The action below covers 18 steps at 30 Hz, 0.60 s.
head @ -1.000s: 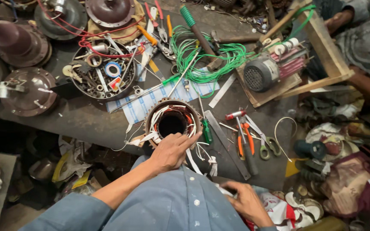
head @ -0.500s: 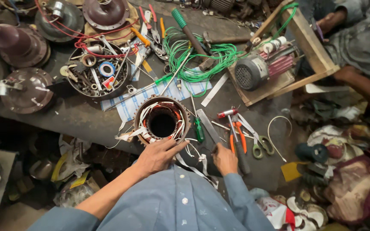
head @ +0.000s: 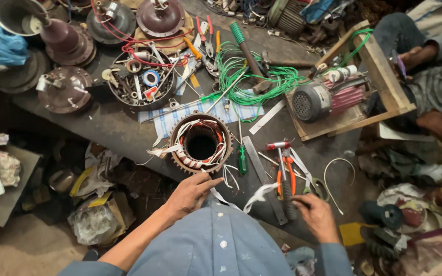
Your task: The person works on a motor stator, inserting white insulating tape into the slots and using a hammer to tap the tape into place. The person repeatedly adjusts the tape and uses a hammer to secure it within the stator.
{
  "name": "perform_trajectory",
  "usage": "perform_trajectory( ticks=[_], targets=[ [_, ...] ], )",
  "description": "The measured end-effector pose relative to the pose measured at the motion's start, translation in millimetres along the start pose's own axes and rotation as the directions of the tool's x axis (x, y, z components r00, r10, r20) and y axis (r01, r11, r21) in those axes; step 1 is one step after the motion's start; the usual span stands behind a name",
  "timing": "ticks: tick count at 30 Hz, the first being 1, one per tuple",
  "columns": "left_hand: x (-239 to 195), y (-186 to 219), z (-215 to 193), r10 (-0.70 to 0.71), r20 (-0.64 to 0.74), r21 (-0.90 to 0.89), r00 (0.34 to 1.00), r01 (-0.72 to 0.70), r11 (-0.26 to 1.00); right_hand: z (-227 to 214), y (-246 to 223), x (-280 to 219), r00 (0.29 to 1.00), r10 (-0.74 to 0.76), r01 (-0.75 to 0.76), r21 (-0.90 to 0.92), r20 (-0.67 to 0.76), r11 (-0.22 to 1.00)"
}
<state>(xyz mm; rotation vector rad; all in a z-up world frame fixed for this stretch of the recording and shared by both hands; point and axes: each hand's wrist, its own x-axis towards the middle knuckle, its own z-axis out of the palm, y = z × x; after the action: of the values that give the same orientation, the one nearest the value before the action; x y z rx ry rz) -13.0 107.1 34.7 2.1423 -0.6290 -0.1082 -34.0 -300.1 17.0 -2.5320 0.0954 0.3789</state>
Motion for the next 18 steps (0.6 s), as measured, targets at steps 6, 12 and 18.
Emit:
perform_trajectory(
  ticks=[6,12,18],
  targets=[
    [-6.2,18.3,2.7,-0.096,-0.062,-0.004,0.993,0.096,0.995,-54.7,-57.5,9.0,0.951,-0.104,0.160,0.177,-0.290,0.971],
    [-4.4,34.4,8.5,-0.167,-0.209,-0.070,0.964,0.155,0.985,-33.2,-129.4,36.6,0.847,-0.504,0.529,0.181,-0.168,0.829],
    [-2.8,30.2,16.9,-0.155,-0.222,-0.066,0.963,0.144,0.987,18.6,-189.7,45.2,0.783,-0.620,0.589,0.256,0.057,0.767]
  ],
)
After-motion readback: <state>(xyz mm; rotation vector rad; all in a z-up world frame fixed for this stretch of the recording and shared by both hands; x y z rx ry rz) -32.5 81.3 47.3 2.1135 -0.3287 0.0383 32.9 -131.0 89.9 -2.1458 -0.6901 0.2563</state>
